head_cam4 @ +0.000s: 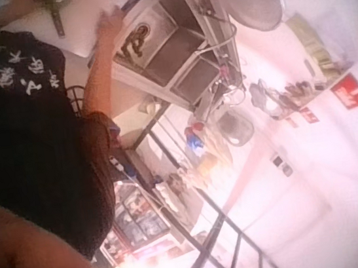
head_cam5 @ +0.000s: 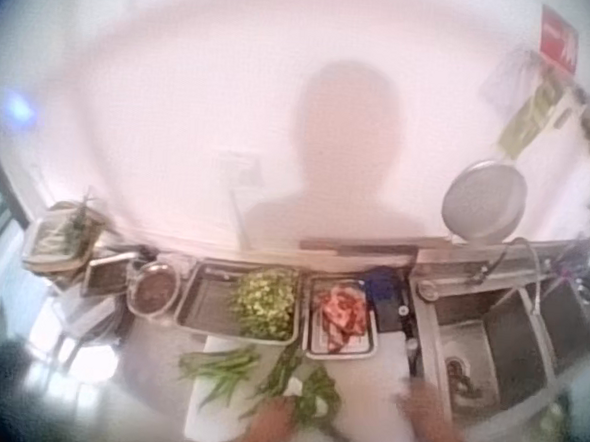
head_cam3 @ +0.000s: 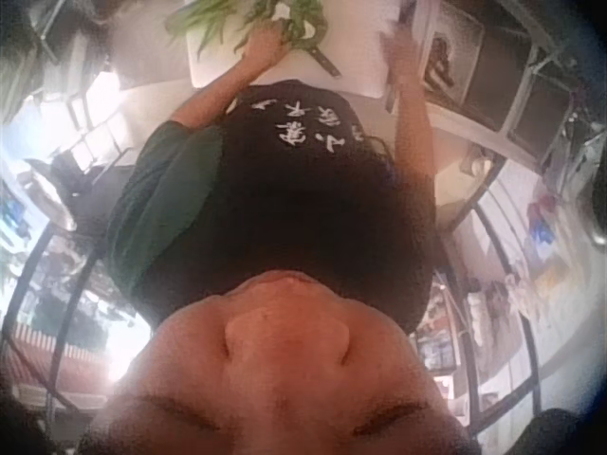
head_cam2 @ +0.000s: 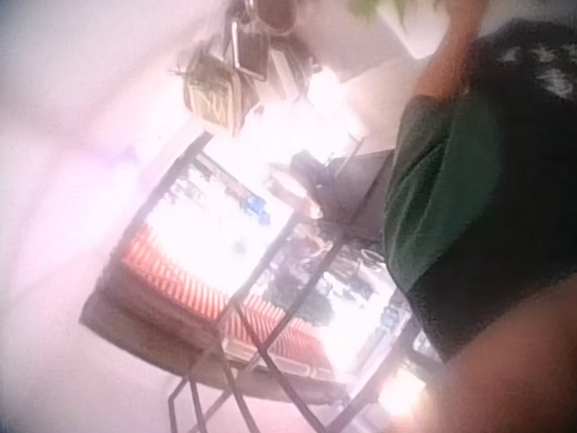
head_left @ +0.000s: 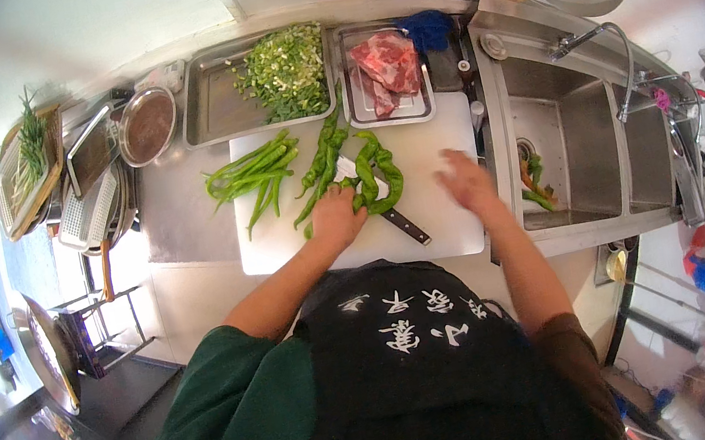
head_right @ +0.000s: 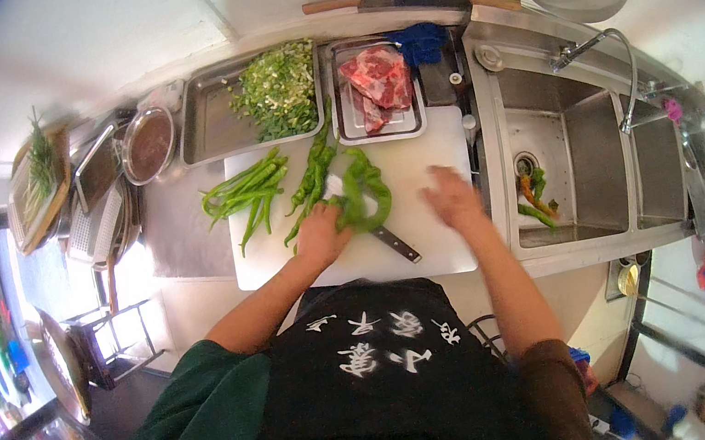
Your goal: The person retrieves green and red peppers from a storage area, removes stems, and washes them in a sink. The person also handles green onions and a knife on a cutting board with raw meat nearby.
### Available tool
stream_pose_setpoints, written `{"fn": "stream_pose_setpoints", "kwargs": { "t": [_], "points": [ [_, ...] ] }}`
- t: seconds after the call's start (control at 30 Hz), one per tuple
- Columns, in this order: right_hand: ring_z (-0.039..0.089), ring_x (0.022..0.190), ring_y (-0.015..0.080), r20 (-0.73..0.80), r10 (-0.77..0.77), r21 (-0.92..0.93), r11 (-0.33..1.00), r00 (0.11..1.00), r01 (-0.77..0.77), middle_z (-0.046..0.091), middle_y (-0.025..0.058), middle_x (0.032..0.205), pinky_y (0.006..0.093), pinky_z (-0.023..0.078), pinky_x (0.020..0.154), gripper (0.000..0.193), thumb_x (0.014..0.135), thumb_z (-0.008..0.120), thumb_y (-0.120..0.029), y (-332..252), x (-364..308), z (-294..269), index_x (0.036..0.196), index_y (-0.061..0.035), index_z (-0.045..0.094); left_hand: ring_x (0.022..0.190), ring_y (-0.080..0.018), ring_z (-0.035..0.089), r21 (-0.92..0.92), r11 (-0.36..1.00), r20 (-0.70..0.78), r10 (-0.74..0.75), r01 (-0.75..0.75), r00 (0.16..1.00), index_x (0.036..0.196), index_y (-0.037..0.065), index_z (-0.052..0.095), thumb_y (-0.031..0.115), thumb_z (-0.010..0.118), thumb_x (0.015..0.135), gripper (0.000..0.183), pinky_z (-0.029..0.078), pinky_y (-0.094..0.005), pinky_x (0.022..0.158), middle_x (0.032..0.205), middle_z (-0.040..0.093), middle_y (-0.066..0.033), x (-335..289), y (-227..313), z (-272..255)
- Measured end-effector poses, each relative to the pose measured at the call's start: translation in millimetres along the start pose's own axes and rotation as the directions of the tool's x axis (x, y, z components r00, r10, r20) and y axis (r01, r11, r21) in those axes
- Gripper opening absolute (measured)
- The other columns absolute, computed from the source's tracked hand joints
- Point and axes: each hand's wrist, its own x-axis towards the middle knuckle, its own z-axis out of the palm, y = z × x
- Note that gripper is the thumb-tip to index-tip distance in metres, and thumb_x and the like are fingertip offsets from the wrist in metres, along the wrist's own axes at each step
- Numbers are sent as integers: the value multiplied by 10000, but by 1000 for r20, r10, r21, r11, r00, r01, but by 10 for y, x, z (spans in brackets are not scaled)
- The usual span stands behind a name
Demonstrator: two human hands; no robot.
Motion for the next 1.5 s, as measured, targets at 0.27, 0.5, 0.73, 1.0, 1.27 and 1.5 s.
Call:
{"fn": "stream_pose_setpoints", "kwargs": {
  "t": [0.27, 0.5, 0.73, 1.0, 1.27, 1.5],
  "points": [
    [623, 1160, 410, 102, 41, 106, 993, 994, -52, 584, 263, 1324, 451, 510, 997, 709, 862, 716, -334, -663, 622, 863, 1439, -11, 460, 911, -314, 648, -490, 869, -267, -232, 76, 935, 1171, 38, 635, 238, 787, 829, 424, 535, -416, 816, 1079, 639, -174, -95, 123, -290],
    [656, 948, 293, 313, 140, 699, 636, 940, -327, 628, 148, 1152, 371, 536, 879, 671, 802, 674, -85, -421, 160, 288, 1429, -37, 439, 963, -129, 597, -887, 460, -251, -395, -45, 884, 1256, 12, 618, 142, 789, 878, 435, 515, -292, 829, 1104, 638, -55, -125, 199, -797],
    [633, 856, 236, 262, -127, 965, 42, 957, -259, 583, 95, 1003, 411, 545, 812, 477, 923, 625, -59, -952, -521, -459, 1375, -68, 472, 985, -105, 617, -978, 49, -210, -253, -204, 944, 1344, -2, 599, 130, 718, 952, 430, 509, -261, 891, 1113, 672, -45, 97, 325, -1115],
    [638, 859, 312, 375, -91, 869, -313, 923, -384, 627, 134, 1016, 475, 538, 816, 260, 1048, 479, -246, -1233, -565, -652, 1242, -88, 548, 828, -121, 636, -986, 164, -3, 49, -11, 999, 1296, 29, 592, 289, 522, 1092, 338, 541, -289, 732, 967, 663, -42, 152, 907, -1116],
    [656, 1060, 300, 300, -48, 797, -537, 953, -278, 668, 120, 1122, 474, 535, 952, 213, 1051, 519, -237, -1342, -620, -623, 1205, -105, 585, 1010, -168, 646, -963, -6, 264, 193, 270, 945, 1316, -10, 559, 81, 758, 914, 458, 510, -309, 936, 1138, 670, -59, 111, 1008, -892],
    [654, 970, 194, 172, 114, 964, -222, 978, -144, 686, 72, 1081, 355, 541, 870, 206, 1032, 609, -244, -1459, -631, -480, 1155, -81, 638, 1034, -133, 612, -986, 73, 145, -54, 149, 988, 1306, 17, 584, 155, 740, 949, 413, 489, -294, 946, 1139, 659, -55, 4, 1013, -784]
  ]
}}
